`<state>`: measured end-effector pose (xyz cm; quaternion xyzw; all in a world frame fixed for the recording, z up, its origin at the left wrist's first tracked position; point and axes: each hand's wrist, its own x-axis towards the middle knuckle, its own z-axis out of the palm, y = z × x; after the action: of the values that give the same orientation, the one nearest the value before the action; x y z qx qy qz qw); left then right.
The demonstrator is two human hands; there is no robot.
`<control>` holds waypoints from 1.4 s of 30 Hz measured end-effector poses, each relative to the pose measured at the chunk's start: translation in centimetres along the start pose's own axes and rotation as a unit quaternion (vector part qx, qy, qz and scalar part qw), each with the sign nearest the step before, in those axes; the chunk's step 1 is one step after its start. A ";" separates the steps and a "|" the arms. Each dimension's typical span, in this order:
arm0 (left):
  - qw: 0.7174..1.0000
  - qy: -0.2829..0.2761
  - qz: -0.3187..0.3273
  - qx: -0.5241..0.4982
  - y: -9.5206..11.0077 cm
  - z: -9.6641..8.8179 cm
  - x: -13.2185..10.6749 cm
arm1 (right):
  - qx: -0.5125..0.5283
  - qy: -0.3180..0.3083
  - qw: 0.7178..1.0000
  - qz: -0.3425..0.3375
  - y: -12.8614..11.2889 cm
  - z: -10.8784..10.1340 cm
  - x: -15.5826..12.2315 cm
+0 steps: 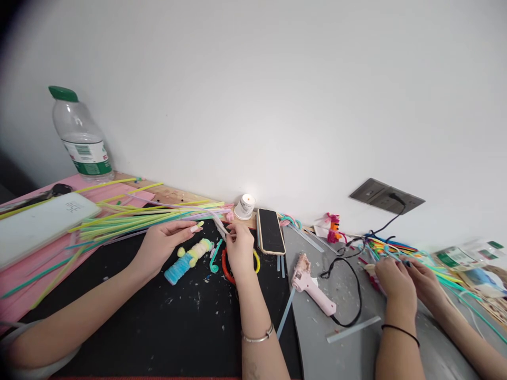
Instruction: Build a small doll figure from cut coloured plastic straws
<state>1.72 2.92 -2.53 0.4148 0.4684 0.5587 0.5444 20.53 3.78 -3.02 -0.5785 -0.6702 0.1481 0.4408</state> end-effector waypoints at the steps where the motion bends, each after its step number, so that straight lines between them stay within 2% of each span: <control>1: 1.000 -0.003 0.001 -0.007 -0.1 0.0 0.0 | -0.012 -0.007 1.000 -0.022 0.0 0.0 0.0; 3: 1.000 -0.008 0.000 -0.018 -0.2 -0.1 0.1 | -0.034 -0.013 0.998 -0.051 -0.1 -0.1 0.0; 6: 1.000 -0.011 -0.005 -0.025 -0.2 -0.1 0.1 | -0.046 -0.009 0.997 -0.056 -0.6 -0.2 -0.1; 11: 1.000 -0.005 -0.004 -0.027 0.0 0.1 0.2 | -0.003 -0.012 0.997 -0.082 -1.4 -0.3 -0.2; 17: 0.999 -0.003 0.031 0.019 0.2 0.0 0.2 | -0.003 -0.048 0.997 -0.054 -2.1 -0.4 -0.5; 24: 1.000 -0.016 0.024 -0.006 -0.3 0.0 0.2 | 0.030 -0.059 0.992 -0.104 -3.0 -0.5 -0.9; 31: 0.999 -0.032 0.030 0.005 -0.1 0.1 0.1 | 0.010 -0.068 0.993 -0.099 -4.1 -0.6 -1.1; 38: 0.998 -0.047 0.037 0.000 0.3 0.4 -0.5 | -0.002 -0.065 0.997 -0.049 -4.4 0.0 -1.6; 42: 0.998 -0.056 0.026 -0.015 0.4 0.5 -0.6 | 0.008 -0.057 0.997 -0.043 -4.3 0.2 -1.8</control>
<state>2.17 2.33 -1.98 0.4495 0.4181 0.5554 0.5610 17.47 1.03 -0.85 -0.5366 -0.7170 0.1671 0.4124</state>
